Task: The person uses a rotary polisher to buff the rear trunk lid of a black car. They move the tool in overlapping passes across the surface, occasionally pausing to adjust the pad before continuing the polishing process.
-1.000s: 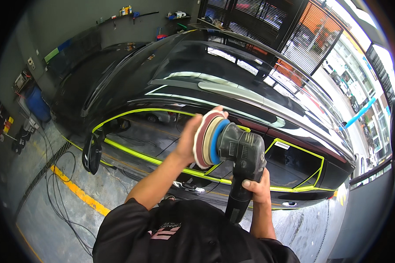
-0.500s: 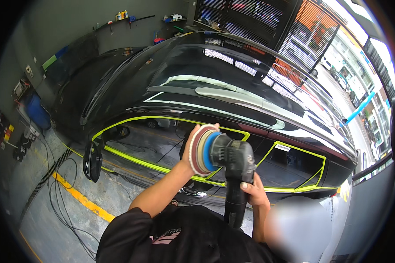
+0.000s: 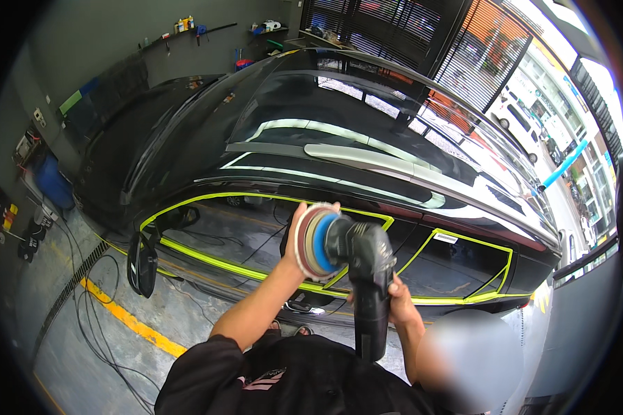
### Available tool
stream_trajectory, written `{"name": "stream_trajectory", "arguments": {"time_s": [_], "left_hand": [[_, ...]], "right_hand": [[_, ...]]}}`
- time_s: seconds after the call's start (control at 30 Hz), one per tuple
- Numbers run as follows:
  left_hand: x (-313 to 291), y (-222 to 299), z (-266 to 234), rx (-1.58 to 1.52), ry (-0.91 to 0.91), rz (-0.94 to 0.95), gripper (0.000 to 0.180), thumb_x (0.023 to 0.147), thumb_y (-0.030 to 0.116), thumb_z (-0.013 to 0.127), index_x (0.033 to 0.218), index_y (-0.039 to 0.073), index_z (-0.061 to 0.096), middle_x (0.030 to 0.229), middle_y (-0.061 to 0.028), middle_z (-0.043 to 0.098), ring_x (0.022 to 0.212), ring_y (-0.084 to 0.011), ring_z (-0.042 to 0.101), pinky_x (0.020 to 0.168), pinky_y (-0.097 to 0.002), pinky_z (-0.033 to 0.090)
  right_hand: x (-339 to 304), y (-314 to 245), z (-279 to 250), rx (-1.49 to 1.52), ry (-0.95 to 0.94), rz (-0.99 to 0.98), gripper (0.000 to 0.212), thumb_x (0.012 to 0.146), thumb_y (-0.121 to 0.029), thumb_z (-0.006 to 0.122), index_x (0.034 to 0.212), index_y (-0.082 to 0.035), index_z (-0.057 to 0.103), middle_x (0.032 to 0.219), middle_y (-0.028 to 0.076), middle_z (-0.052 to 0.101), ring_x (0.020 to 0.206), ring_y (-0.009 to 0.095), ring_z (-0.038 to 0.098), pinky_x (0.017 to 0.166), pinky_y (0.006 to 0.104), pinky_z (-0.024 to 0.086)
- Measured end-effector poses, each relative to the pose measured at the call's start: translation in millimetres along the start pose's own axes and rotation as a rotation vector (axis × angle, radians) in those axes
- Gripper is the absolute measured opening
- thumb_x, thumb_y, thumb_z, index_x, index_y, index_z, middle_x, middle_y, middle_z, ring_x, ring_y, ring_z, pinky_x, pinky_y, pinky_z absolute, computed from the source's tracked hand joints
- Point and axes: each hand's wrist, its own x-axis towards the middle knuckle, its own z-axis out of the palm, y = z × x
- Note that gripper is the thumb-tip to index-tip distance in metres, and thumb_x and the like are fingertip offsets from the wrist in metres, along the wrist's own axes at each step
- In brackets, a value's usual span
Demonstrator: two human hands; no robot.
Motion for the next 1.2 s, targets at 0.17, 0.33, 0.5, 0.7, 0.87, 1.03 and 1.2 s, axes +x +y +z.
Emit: {"name": "stream_trajectory", "arguments": {"time_s": [0.17, 0.33, 0.5, 0.7, 0.87, 1.03, 1.2], "left_hand": [[92.7, 60.4, 63.0, 0.354, -0.039, 0.089, 0.073, 0.106, 0.067, 0.042, 0.134, 0.003, 0.063, 0.131, -0.0152, 0.07, 0.113, -0.0282, 0.069, 0.105, -0.0419, 0.054], [102.9, 142.3, 35.4, 1.775, 0.985, 1.203, 0.058, 0.106, 0.045, 0.054, 0.145, 0.002, 0.055, 0.149, -0.0242, 0.053, 0.143, -0.043, 0.044, 0.121, -0.0518, 0.031], [90.5, 162.2, -2.6, 2.269, 1.17, 1.169, 0.066, 0.101, 0.045, 0.062, 0.151, 0.004, 0.047, 0.159, -0.0229, 0.043, 0.155, -0.0437, 0.029, 0.127, -0.0573, 0.02], [89.6, 161.7, -13.0, 2.305, 1.032, 1.276, 0.065, 0.098, 0.039, 0.065, 0.15, 0.005, 0.047, 0.158, -0.0221, 0.043, 0.153, -0.0451, 0.031, 0.126, -0.0587, 0.023], [89.6, 165.9, -13.7, 2.297, 1.022, 1.249, 0.066, 0.096, 0.04, 0.066, 0.15, 0.006, 0.046, 0.159, -0.0215, 0.042, 0.154, -0.0452, 0.03, 0.126, -0.0611, 0.022], [89.1, 163.6, -10.6, 2.301, 1.031, 1.256, 0.064, 0.094, 0.033, 0.07, 0.147, 0.005, 0.05, 0.156, -0.0187, 0.047, 0.151, -0.0426, 0.035, 0.125, -0.0565, 0.025], [88.0, 165.3, -11.1, 2.305, 1.037, 1.246, 0.064, 0.092, 0.03, 0.071, 0.147, 0.005, 0.05, 0.156, -0.018, 0.047, 0.151, -0.0422, 0.035, 0.125, -0.0564, 0.025]], "right_hand": [[68.2, -81.7, 25.4, -0.141, 0.117, -0.204, 0.088, 0.083, -0.069, 0.072, 0.137, -0.002, 0.051, 0.106, 0.021, 0.071, 0.077, 0.031, 0.076, 0.063, 0.0413, 0.064], [162.4, -172.9, 17.4, -0.318, 0.357, -0.19, 0.06, 0.104, -0.053, 0.046, 0.118, 0.002, 0.065, 0.085, 0.021, 0.075, 0.069, 0.026, 0.076, 0.058, 0.0344, 0.063], [252.7, -214.2, 11.9, -0.426, 0.425, -0.132, 0.046, 0.104, -0.048, 0.053, 0.104, -0.004, 0.067, 0.077, 0.01, 0.07, 0.054, 0.02, 0.068, 0.049, 0.0341, 0.059], [304.3, -206.3, -22.8, -0.693, 0.359, -0.091, 0.078, 0.09, -0.041, 0.084, 0.146, 0.001, 0.049, 0.095, 0.01, 0.069, 0.064, 0.014, 0.067, 0.054, 0.0306, 0.058], [318.1, -215.6, -28.1, -0.785, 0.284, -0.026, 0.085, 0.081, -0.021, 0.089, 0.147, 0.003, 0.042, 0.096, 0.017, 0.068, 0.066, 0.02, 0.071, 0.056, 0.0355, 0.063], [322.6, -229.0, -51.7, -0.739, 0.318, 0.07, 0.061, 0.086, -0.021, 0.078, 0.133, 0.001, 0.045, 0.094, 0.018, 0.067, 0.077, 0.028, 0.076, 0.06, 0.0411, 0.066], [334.8, -231.8, -36.0, -0.881, 0.394, 0.118, 0.061, 0.084, -0.024, 0.079, 0.132, 0.0, 0.049, 0.095, 0.017, 0.067, 0.067, 0.022, 0.07, 0.057, 0.0344, 0.061]]}}
